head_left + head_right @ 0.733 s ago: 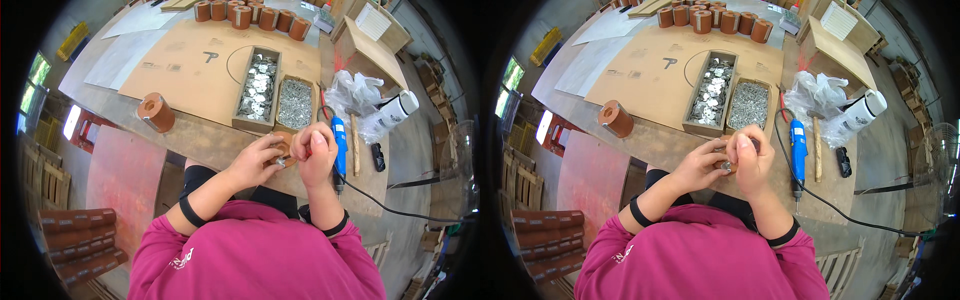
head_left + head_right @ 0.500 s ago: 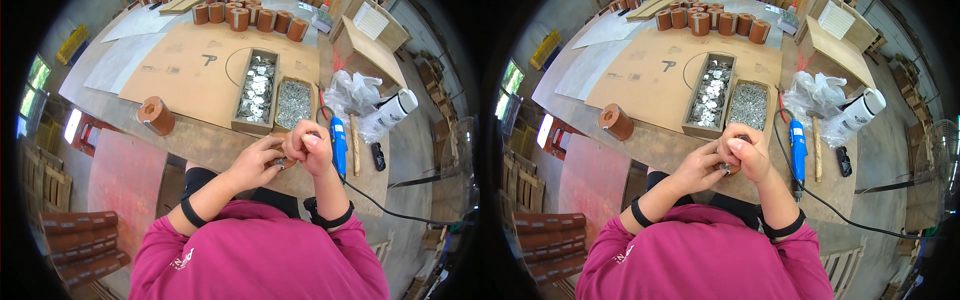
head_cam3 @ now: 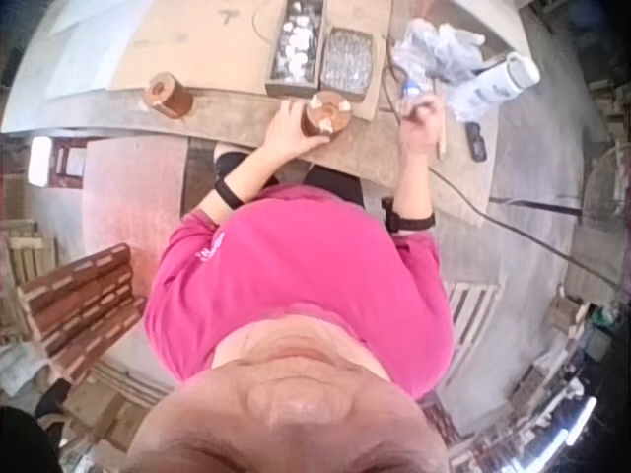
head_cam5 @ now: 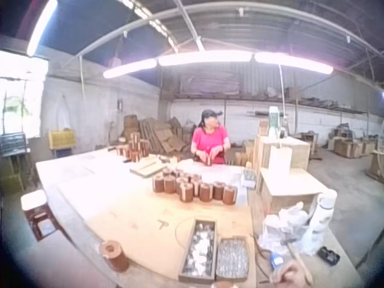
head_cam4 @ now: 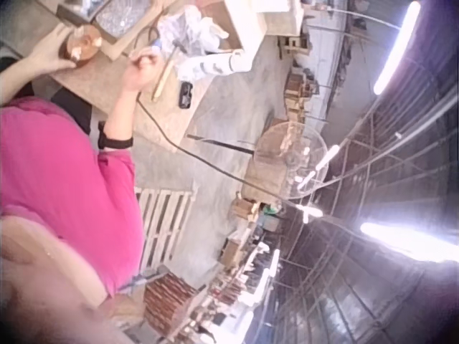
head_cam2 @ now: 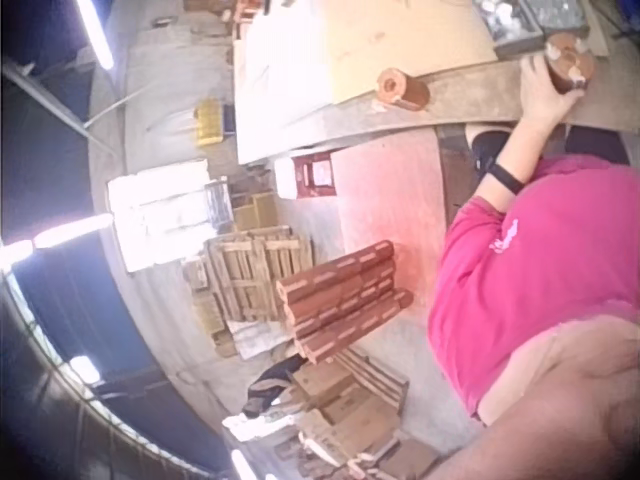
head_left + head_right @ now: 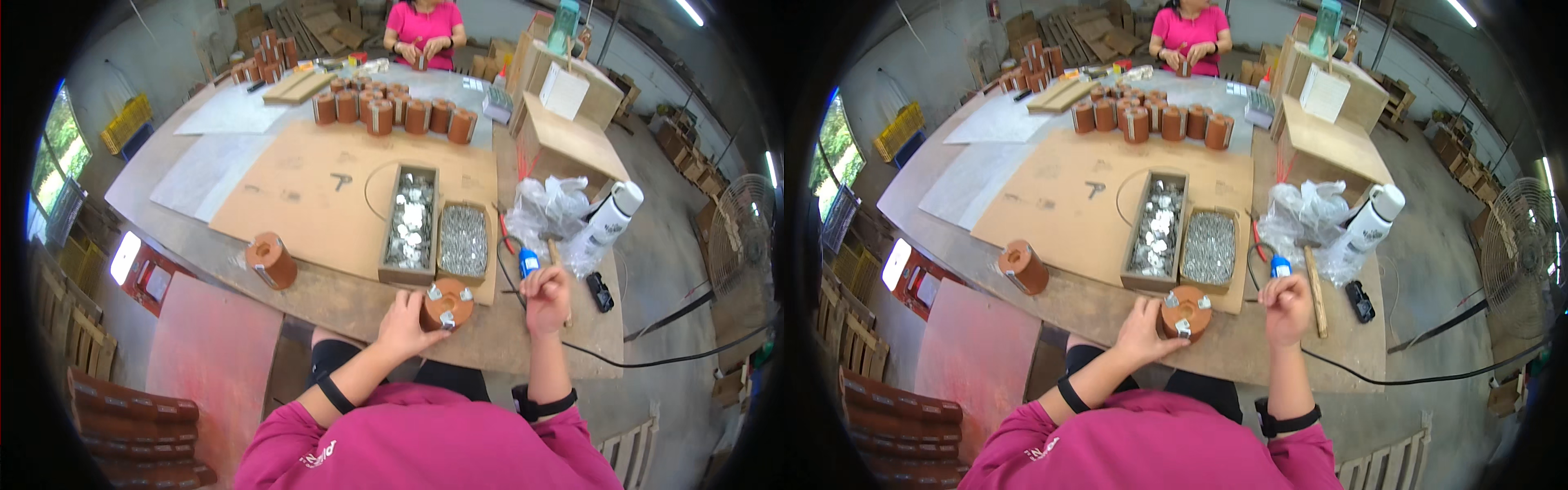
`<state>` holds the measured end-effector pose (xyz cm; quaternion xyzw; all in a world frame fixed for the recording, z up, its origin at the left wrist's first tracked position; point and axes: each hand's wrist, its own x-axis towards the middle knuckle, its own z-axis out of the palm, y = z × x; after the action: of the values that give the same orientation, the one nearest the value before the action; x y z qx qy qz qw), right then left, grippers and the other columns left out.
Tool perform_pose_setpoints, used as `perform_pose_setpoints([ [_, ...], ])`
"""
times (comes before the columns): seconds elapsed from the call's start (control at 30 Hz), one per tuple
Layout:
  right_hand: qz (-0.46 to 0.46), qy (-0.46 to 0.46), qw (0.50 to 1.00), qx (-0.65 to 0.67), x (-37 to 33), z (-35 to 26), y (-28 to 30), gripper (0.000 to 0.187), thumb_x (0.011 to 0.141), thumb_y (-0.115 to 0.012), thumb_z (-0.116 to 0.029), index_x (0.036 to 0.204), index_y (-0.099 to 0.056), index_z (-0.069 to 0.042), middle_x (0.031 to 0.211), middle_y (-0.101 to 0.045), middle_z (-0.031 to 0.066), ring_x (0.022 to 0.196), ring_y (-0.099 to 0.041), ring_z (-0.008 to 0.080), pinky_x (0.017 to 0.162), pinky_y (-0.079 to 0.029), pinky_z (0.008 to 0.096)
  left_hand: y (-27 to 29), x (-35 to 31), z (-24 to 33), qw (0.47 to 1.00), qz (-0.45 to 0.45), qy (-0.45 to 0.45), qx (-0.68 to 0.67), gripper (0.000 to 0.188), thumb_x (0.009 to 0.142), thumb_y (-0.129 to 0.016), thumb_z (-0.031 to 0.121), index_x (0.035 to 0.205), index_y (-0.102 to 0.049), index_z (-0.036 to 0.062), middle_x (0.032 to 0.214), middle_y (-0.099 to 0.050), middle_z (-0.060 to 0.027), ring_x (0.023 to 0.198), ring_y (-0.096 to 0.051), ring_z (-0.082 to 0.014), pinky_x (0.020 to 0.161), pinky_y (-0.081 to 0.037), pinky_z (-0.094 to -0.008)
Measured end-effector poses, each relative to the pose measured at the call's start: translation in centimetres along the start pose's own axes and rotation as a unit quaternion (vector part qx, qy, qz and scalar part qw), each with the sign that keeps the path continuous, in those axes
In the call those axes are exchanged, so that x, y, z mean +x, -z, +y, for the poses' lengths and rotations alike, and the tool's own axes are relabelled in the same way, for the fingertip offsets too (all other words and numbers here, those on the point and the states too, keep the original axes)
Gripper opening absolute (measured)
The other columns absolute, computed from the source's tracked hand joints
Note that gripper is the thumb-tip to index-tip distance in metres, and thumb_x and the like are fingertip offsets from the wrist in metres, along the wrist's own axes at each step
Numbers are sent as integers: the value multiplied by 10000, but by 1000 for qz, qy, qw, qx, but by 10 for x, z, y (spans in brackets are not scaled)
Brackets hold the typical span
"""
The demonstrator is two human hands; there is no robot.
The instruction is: Assembling small metal components onto wooden cylinders using an electric screwdriver.
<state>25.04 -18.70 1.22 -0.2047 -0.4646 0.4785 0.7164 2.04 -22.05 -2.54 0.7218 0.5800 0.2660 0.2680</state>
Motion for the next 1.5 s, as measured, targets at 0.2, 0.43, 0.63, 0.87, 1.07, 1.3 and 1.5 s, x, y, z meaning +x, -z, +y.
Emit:
perform_pose_setpoints([
  [0.2, 2, -19, 889, -458, -48, 51, 34, 38, 599, -483, -50, 624, -455, -53, 633, -465, 46, 582, -443, 153, 540, -343, 260, -2, 3, -11, 994, 5, -44, -98, 700, 532, -784, 328, 1048, -427, 17, 976, -541, -185, 904, -544, -313, 774, -444, -351],
  [0.43, -47, 111, 790, -601, -61, 70, 45, 85, 577, -538, -71, 653, -502, -70, 754, -490, 76, 810, -413, 274, 740, -323, 368, 58, 44, 0, 908, 188, -62, -369, 619, 560, -795, 177, 1032, -430, 15, 914, -571, -108, 798, -586, -173, 693, -486, -295],
  [0.63, 19, 93, 775, -624, -60, 80, 47, 100, 586, -552, -77, 673, -505, -63, 801, -458, 104, 808, -400, 292, 722, -322, 378, 122, 164, -37, 929, 200, -34, -310, 631, 573, -774, 136, 1069, -404, 7, 960, -553, -141, 851, -572, -207, 714, -479, -309],
  [0.87, -12, 36, 764, -644, -61, 77, 49, 80, 575, -552, -82, 636, -501, -74, 704, -459, 68, 707, -421, 270, 633, -331, 364, 116, 292, -94, 956, 268, 99, -64, 663, 495, -785, 223, 1016, -457, -20, 1005, -545, -181, 942, -541, -298, 795, -445, -352],
  [1.07, -7, 47, 741, -669, -49, 57, 27, 77, 609, -545, -39, 665, -493, -40, 692, -481, 113, 678, -468, 293, 628, -375, 378, 77, 385, -141, 961, 194, 102, -169, 691, 481, -779, 211, 1040, -444, -20, 1024, -541, -167, 951, -538, -262, 797, -440, -343],
  [1.3, 39, -29, 749, -661, -52, 63, 31, 98, 588, -546, -86, 653, -481, -55, 731, -476, 122, 727, -445, 304, 659, -352, 398, 65, 434, -106, 962, 137, 96, -214, 592, 509, -737, 126, 999, -443, -29, 942, -539, -171, 761, -589, -239, 538, -526, -328],
  [1.5, 0, -27, 765, -643, -55, 72, 37, 125, 578, -561, -117, 670, -495, -62, 786, -490, 116, 763, -443, 293, 653, -353, 420, 67, 452, -132, 920, 154, 139, -332, 748, 666, -669, 106, 1267, -235, 10, 1126, -451, -151, 881, -536, -202, 682, -464, -336],
])
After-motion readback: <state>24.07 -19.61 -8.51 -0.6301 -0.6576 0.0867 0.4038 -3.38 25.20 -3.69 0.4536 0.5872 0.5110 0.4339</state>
